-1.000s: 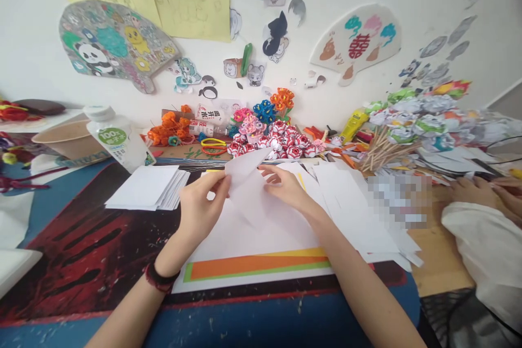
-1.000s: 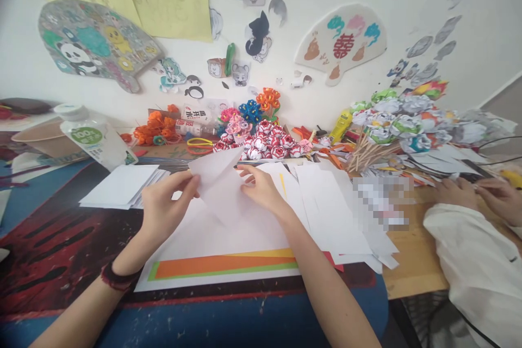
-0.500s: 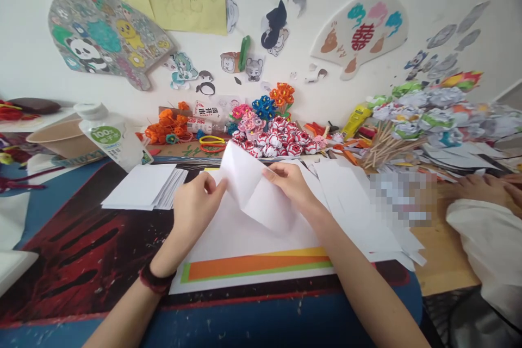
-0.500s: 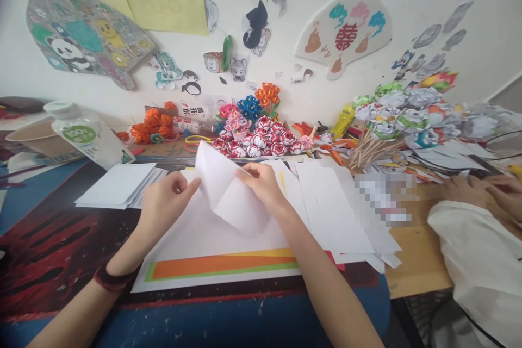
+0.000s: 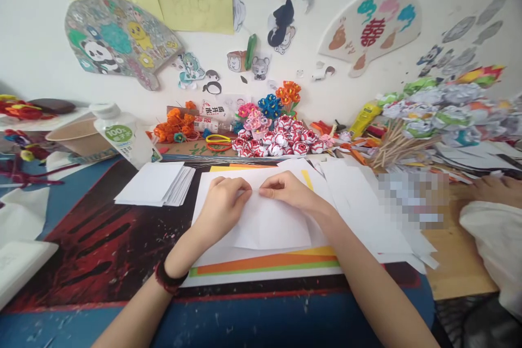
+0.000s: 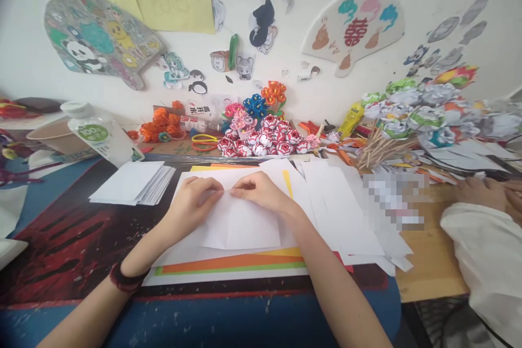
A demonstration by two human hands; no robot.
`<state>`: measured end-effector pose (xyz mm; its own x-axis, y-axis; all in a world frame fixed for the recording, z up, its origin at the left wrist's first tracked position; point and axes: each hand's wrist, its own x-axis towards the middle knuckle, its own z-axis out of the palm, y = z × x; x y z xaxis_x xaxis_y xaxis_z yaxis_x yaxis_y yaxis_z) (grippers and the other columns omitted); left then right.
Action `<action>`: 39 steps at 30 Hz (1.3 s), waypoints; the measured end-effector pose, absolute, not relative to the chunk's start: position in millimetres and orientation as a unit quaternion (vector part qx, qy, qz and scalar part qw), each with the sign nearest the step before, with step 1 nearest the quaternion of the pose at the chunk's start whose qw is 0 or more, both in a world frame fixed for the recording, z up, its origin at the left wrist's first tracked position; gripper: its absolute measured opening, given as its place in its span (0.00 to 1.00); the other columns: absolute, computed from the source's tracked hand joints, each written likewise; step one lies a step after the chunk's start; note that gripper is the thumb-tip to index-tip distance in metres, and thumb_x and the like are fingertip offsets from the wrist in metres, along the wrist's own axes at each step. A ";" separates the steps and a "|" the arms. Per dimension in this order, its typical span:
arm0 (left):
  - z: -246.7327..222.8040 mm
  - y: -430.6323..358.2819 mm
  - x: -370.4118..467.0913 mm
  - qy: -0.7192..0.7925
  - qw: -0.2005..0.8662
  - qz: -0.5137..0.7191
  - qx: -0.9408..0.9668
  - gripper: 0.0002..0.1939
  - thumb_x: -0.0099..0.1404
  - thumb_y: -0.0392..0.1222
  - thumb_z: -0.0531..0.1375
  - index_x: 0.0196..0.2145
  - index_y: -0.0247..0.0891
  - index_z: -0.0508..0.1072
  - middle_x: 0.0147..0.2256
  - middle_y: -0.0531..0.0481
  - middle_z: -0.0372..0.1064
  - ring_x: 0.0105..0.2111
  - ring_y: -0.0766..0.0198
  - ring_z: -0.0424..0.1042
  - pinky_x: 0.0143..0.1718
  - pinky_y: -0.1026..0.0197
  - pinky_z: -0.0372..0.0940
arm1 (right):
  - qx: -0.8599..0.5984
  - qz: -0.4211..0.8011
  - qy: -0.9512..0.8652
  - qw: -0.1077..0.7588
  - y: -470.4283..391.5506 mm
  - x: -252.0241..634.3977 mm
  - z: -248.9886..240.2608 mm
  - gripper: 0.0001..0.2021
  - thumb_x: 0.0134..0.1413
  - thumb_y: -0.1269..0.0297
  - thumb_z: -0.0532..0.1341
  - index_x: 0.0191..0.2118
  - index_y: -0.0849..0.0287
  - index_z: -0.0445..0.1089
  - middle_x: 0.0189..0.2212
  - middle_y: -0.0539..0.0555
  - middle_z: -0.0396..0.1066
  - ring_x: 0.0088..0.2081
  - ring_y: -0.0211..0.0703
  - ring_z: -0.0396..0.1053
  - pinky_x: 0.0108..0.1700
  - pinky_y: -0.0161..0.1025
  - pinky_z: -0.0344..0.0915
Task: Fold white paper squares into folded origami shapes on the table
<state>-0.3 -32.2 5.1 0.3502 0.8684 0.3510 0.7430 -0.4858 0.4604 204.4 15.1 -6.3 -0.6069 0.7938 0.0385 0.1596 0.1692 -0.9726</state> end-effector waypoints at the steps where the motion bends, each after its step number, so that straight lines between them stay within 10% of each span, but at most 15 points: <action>1: 5.8 -31.2 -1.3 0.497 0.140 0.287 0.807 0.06 0.66 0.38 0.54 0.34 0.39 0.71 0.34 0.51 0.75 0.34 0.61 0.71 0.45 0.55 0.57 | -0.337 0.551 -0.707 0.288 15.5 205.3 -6.3 0.15 0.49 0.53 0.66 0.33 0.63 0.77 0.31 0.54 0.75 0.34 0.41 0.70 0.38 0.36 0.64; 7: 11.2 -31.7 -0.2 0.477 0.260 0.317 0.777 0.09 0.67 0.41 0.53 0.34 0.39 0.71 0.32 0.52 0.75 0.32 0.64 0.72 0.38 0.62 0.60 | -0.316 0.562 -0.709 0.287 14.9 203.3 -7.0 0.14 0.52 0.54 0.64 0.33 0.63 0.76 0.30 0.53 0.74 0.32 0.39 0.69 0.37 0.35 0.63; 39: 15.8 -43.2 6.2 0.470 0.198 0.353 0.784 0.07 0.67 0.39 0.53 0.32 0.39 0.69 0.31 0.52 0.72 0.33 0.63 0.67 0.43 0.56 0.57 | -0.325 0.575 -0.660 0.357 4.5 194.7 -4.3 0.09 0.49 0.61 0.66 0.29 0.63 0.77 0.28 0.53 0.76 0.30 0.39 0.70 0.33 0.34 0.65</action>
